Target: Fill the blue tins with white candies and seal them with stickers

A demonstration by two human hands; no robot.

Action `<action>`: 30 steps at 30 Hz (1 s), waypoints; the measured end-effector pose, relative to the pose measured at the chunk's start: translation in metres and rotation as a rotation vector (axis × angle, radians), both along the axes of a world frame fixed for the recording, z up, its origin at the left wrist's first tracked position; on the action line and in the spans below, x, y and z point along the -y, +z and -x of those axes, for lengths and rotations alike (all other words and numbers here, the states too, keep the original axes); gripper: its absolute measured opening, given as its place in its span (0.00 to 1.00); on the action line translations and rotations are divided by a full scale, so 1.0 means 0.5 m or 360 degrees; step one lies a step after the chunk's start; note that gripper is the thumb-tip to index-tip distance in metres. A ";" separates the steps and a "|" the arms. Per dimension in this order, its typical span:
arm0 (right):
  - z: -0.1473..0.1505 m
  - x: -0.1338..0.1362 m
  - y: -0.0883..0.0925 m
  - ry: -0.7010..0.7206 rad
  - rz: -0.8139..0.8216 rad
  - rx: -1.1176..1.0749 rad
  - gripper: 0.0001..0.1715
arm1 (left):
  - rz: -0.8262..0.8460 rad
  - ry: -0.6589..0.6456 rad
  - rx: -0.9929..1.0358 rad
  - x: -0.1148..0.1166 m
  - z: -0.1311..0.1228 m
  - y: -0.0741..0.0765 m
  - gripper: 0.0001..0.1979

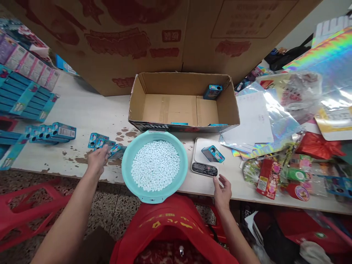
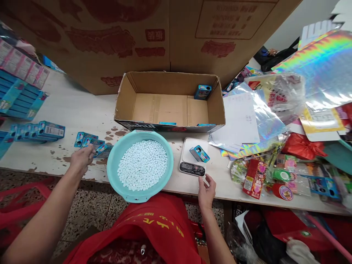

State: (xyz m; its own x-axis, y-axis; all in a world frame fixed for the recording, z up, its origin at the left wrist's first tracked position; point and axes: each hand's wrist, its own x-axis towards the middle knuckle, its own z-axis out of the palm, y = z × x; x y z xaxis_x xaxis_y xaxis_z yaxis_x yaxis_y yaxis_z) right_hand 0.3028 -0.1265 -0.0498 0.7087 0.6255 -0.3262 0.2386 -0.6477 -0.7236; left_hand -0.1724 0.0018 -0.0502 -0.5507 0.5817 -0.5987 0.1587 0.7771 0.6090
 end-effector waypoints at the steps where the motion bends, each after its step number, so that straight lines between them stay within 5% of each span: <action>1: -0.001 -0.001 -0.001 -0.0012 -0.0004 -0.0018 0.33 | -0.0089 0.0174 0.0267 -0.001 -0.011 0.010 0.17; 5: 0.006 -0.038 0.005 -0.0010 -0.0083 -0.0035 0.40 | -0.0141 0.0541 0.1179 0.003 -0.091 0.042 0.15; 8: 0.014 -0.109 0.013 0.0079 -0.0262 0.0043 0.49 | 0.0103 0.0536 0.1487 0.019 -0.193 0.040 0.14; 11: 0.016 -0.186 0.021 0.0156 -0.0262 0.0052 0.42 | 0.0298 0.0454 0.1672 0.030 -0.297 0.029 0.17; 15: 0.030 -0.231 0.056 0.0375 -0.0260 0.0110 0.28 | 0.0174 0.0492 0.1742 0.007 -0.386 0.056 0.20; 22: 0.155 -0.201 0.153 0.1325 -0.0551 0.0285 0.16 | -0.0706 0.0355 0.1619 -0.062 -0.476 0.187 0.26; 30: 0.219 -0.205 0.139 0.1497 -0.0558 0.0301 0.16 | -0.0915 0.0374 0.1281 -0.058 -0.496 0.181 0.26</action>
State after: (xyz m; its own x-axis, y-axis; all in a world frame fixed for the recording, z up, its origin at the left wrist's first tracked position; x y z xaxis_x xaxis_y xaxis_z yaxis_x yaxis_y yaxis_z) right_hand 0.1932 -0.0242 0.0197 -0.0983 0.9940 0.0484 0.6712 0.1021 -0.7342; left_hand 0.0756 0.0310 0.0402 -0.2449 0.8271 -0.5058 -0.5821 0.2918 0.7590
